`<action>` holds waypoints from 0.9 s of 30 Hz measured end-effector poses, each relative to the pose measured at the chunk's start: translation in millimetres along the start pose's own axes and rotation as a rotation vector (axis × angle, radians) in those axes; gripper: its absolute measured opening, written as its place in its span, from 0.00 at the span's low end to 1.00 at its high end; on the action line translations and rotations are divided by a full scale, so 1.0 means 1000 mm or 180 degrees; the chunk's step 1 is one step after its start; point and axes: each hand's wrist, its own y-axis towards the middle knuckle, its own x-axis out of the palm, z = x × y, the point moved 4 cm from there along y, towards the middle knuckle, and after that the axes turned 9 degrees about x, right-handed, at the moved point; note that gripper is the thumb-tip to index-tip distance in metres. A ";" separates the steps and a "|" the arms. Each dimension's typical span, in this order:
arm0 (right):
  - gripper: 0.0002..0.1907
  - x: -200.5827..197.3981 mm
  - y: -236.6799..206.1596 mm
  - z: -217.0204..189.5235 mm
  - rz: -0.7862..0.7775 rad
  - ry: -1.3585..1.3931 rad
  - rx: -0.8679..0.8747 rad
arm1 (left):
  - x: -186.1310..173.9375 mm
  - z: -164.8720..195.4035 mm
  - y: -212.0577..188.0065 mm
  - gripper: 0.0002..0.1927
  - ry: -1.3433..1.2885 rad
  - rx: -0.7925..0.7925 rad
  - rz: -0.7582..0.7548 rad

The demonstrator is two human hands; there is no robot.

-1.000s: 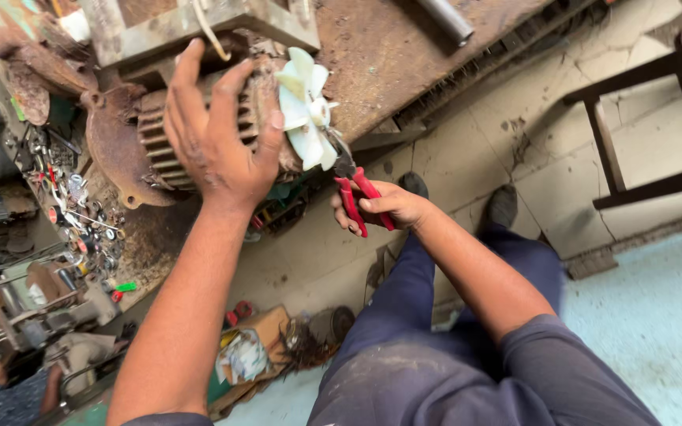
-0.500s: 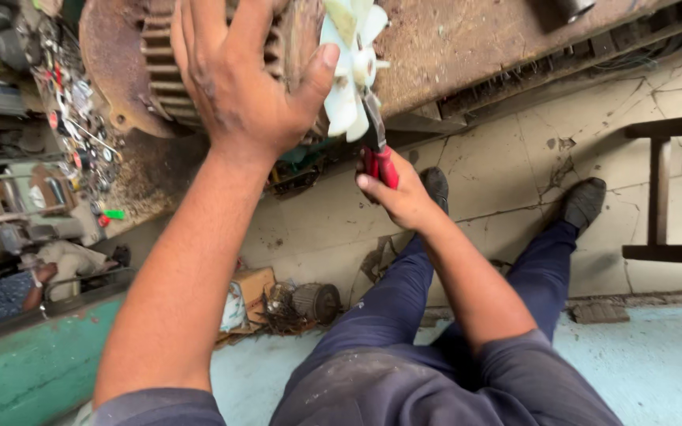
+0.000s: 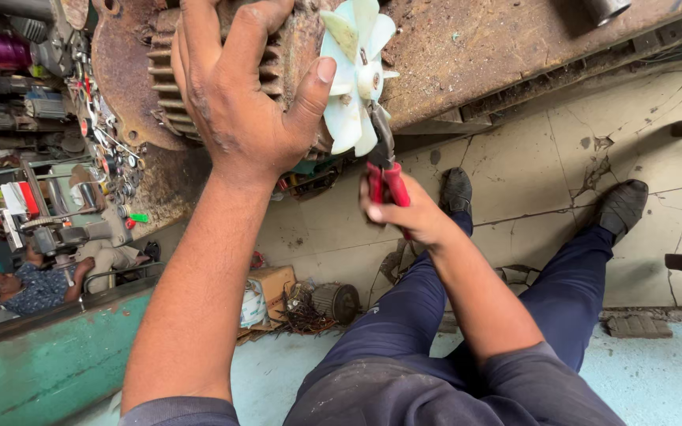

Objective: The person works at a cluttered workbench on a rusty electric motor with a white plastic fan. They hold a punch against a part and strike it with a hammer, use a screwdriver on the motor housing, and use red-handled pliers to grip and work the fan blade to separate it from the motor.

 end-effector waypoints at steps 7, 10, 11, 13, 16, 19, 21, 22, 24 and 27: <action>0.20 0.005 0.003 0.006 0.0395 -0.0306 -0.0311 | -0.002 0.000 -0.002 0.28 -0.0201 -0.0083 -0.0004; 0.17 0.003 0.003 0.006 0.1276 -0.1196 -0.0758 | -0.001 0.000 -0.002 0.29 -0.0178 -0.0070 -0.0076; 0.17 0.002 0.003 0.006 0.1319 -0.1311 -0.0683 | -0.001 0.000 -0.002 0.29 -0.0178 -0.0119 -0.0123; 0.18 0.000 0.006 0.006 0.0556 -0.0737 -0.0408 | -0.002 -0.001 -0.001 0.29 -0.0130 -0.0175 -0.0118; 0.23 0.009 0.004 0.002 -0.1177 0.1031 0.0057 | -0.002 0.003 0.001 0.29 -0.0185 -0.0141 -0.0107; 0.24 0.016 0.002 0.004 -0.1355 0.1320 0.0187 | -0.004 0.004 0.001 0.29 -0.0241 -0.0216 -0.0100; 0.24 0.014 0.004 0.007 -0.0686 0.0580 0.0014 | -0.003 0.004 0.001 0.29 -0.0222 -0.0160 -0.0063; 0.24 0.013 0.004 0.007 -0.0168 0.0171 -0.0219 | -0.003 0.003 0.001 0.29 -0.0202 -0.0145 -0.0058; 0.22 0.008 0.001 0.005 0.0857 -0.0639 -0.0643 | -0.002 0.002 0.000 0.29 -0.0162 -0.0203 -0.0103; 0.20 0.005 0.001 0.004 0.0920 -0.0793 -0.0742 | -0.003 0.002 0.000 0.30 -0.0183 -0.0185 -0.0073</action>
